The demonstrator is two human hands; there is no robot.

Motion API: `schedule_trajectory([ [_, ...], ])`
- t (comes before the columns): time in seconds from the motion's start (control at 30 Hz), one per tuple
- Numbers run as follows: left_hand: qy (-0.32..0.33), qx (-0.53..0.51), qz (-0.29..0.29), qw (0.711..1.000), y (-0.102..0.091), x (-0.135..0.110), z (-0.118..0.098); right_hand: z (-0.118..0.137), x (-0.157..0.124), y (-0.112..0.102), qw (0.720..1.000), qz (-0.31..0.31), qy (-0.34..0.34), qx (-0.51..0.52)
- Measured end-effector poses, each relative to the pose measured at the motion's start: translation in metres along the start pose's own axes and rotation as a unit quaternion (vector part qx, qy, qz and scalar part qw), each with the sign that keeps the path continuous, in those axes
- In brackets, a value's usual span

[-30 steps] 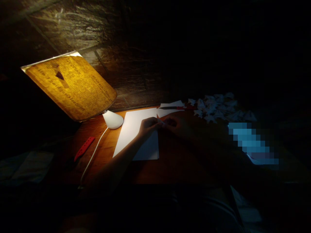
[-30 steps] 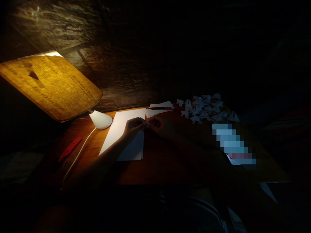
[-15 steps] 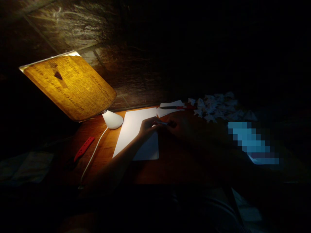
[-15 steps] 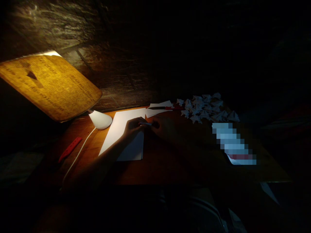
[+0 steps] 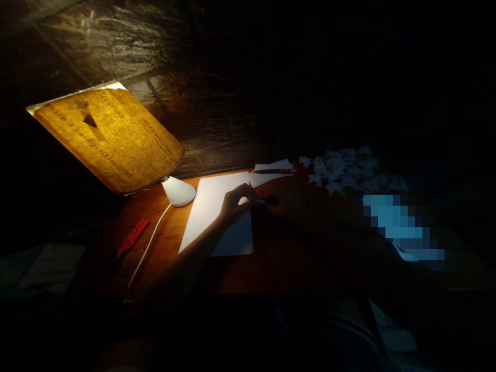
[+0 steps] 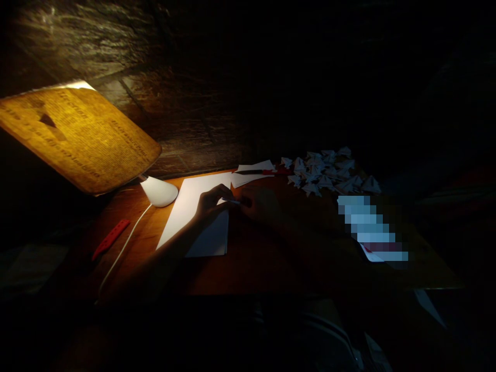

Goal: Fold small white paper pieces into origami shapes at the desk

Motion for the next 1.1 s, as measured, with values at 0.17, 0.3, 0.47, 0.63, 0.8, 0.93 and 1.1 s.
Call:
schedule_trajectory([
  [0.17,-0.044,-0.026,0.008,0.999,0.002,-0.002,0.002,0.001,0.000,0.002,1.000,0.022,0.005,0.011],
  [0.3,-0.039,-0.035,0.029,0.998,0.007,-0.002,-0.005,-0.006,0.000,0.009,0.999,0.027,0.019,-0.002],
  [0.47,-0.039,-0.021,0.051,0.998,0.009,-0.001,-0.008,-0.006,-0.001,0.013,0.999,0.029,0.013,-0.010],
  [0.63,-0.018,-0.004,0.063,0.998,0.010,-0.003,-0.005,-0.004,0.000,0.011,0.999,0.044,0.022,-0.004],
  [0.8,-0.020,0.063,0.064,0.996,0.010,-0.004,-0.005,-0.009,0.001,0.013,0.997,0.055,0.020,-0.041],
  [0.93,-0.018,0.084,0.055,0.995,0.009,-0.003,-0.008,-0.009,0.000,0.015,0.997,0.056,0.008,-0.047],
  [1.1,-0.031,0.057,0.023,0.998,0.005,-0.001,-0.006,-0.004,0.000,0.007,1.000,0.003,-0.001,0.006],
])
Point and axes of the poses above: each hand's wrist, its own x-axis towards the middle knuckle, its own y-axis out of the palm, z = x × y, the point moved 6 cm from there along x, towards the middle knuckle
